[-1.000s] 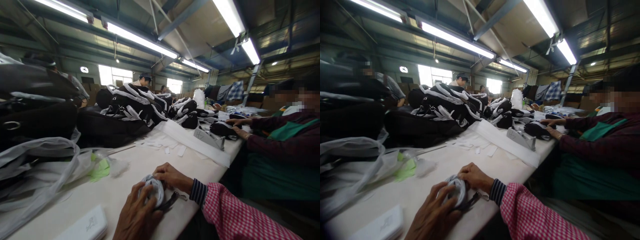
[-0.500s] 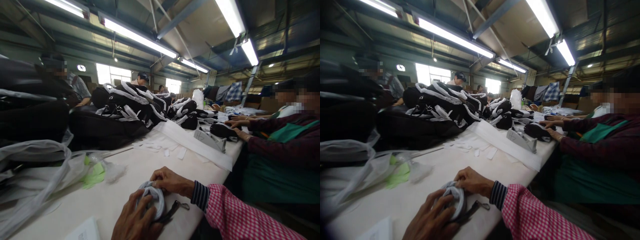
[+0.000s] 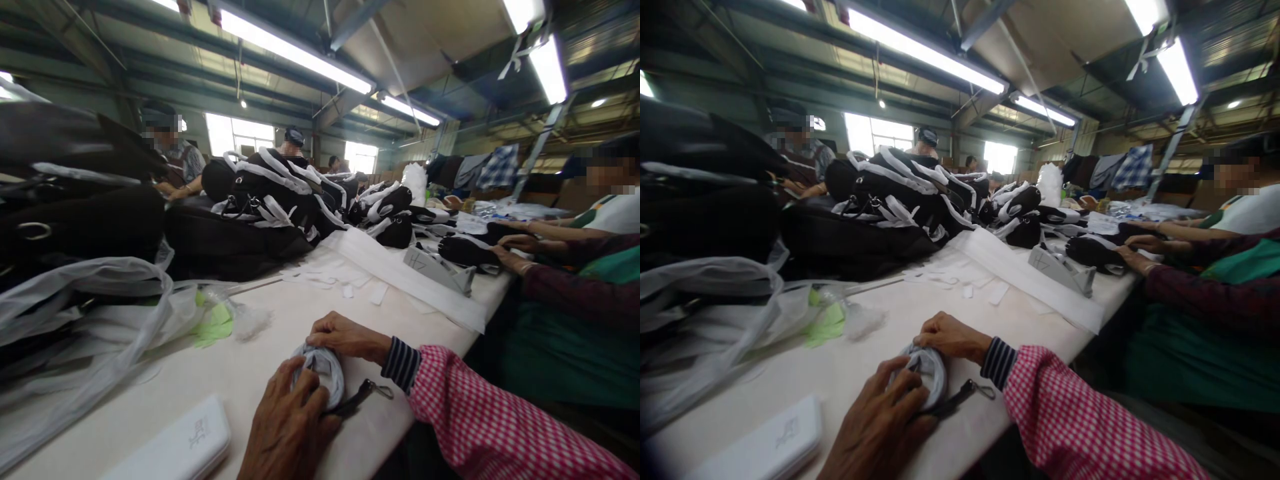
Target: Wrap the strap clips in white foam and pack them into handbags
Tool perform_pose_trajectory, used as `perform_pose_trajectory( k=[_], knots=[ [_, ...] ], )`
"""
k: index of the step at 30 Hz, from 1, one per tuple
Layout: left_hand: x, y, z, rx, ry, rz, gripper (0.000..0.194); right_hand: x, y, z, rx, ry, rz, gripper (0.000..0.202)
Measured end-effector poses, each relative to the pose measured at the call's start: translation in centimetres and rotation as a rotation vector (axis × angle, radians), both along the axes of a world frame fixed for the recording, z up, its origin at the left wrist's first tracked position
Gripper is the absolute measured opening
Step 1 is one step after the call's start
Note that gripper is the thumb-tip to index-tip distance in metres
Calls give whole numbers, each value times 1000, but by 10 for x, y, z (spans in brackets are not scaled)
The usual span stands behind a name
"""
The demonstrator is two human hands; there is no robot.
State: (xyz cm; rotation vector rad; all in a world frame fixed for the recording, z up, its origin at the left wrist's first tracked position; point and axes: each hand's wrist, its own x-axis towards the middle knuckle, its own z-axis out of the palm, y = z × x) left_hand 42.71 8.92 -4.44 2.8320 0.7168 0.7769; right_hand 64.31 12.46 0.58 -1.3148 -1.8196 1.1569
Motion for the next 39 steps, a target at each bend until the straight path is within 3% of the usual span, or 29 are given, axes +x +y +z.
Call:
perform_pose_trajectory(
  k=[8, 14, 19, 24, 27, 31, 34, 39],
  knots=[
    [-1, 0, 4, -18, 0, -4, 17, -7, 12, -5, -10, 45, 57, 17],
    [0, -1, 5, -8, -41, 31, 16, -10, -1, -10, 124, 23, -57, 10],
    [-2, -1, 7, 94, -37, -9, 16, 0, -22, -13, 390, -357, -132, 21],
    [-1, -5, 11, 189, -56, 19, 30, -2, -28, -18, 485, -618, -123, 29],
    [0, -5, 13, 202, -60, 4, 35, -1, -26, -15, 431, -565, -139, 16],
    [0, -4, 16, 213, -35, -24, 23, 4, -39, -6, 338, -373, -184, 14],
    [0, -6, 10, 341, -30, -21, 20, 5, -63, -2, 504, -497, -151, 14],
    [-2, -9, -10, 555, 42, 50, 47, 1, -93, -10, 579, -779, -125, 31]
  ],
)
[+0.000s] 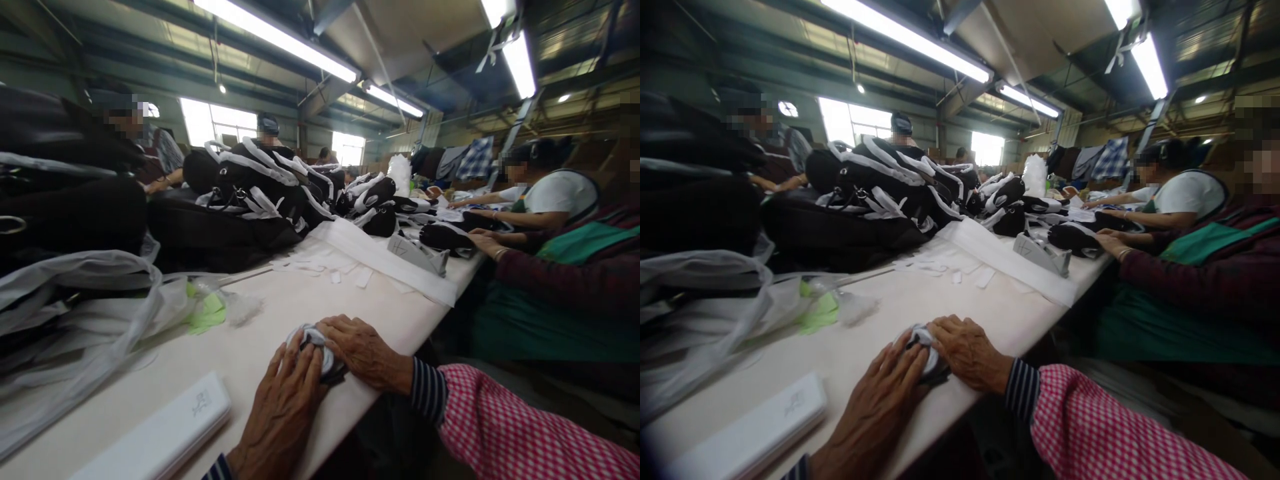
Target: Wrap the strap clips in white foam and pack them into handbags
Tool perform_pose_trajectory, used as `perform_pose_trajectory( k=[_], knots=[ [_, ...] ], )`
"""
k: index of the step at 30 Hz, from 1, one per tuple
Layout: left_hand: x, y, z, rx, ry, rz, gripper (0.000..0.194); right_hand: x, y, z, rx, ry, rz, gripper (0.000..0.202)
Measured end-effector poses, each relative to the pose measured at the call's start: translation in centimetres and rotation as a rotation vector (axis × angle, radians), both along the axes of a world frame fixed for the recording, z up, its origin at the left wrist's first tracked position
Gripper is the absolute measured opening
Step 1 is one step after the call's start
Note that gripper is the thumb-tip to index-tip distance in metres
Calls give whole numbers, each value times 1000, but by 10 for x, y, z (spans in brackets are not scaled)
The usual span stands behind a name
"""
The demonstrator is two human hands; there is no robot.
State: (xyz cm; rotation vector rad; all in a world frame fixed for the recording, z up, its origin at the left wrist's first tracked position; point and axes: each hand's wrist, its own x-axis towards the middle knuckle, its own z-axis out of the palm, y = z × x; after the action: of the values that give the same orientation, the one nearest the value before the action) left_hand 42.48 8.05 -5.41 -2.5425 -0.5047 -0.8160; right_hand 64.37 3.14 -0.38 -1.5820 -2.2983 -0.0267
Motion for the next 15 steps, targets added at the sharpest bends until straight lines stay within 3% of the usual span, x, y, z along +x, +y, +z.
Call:
perform_pose_trajectory(
  k=[8, 12, 15],
  knots=[
    [0, 7, -12, -66, 18, 27, 43, -2, -5, -4, 17, -111, -75, 36],
    [2, 5, -11, -97, -15, 46, 40, -12, -14, -5, 119, -90, -133, 36],
    [2, 0, -10, -144, -16, 78, 44, -20, -36, -12, 242, -82, -80, 37]
  ],
)
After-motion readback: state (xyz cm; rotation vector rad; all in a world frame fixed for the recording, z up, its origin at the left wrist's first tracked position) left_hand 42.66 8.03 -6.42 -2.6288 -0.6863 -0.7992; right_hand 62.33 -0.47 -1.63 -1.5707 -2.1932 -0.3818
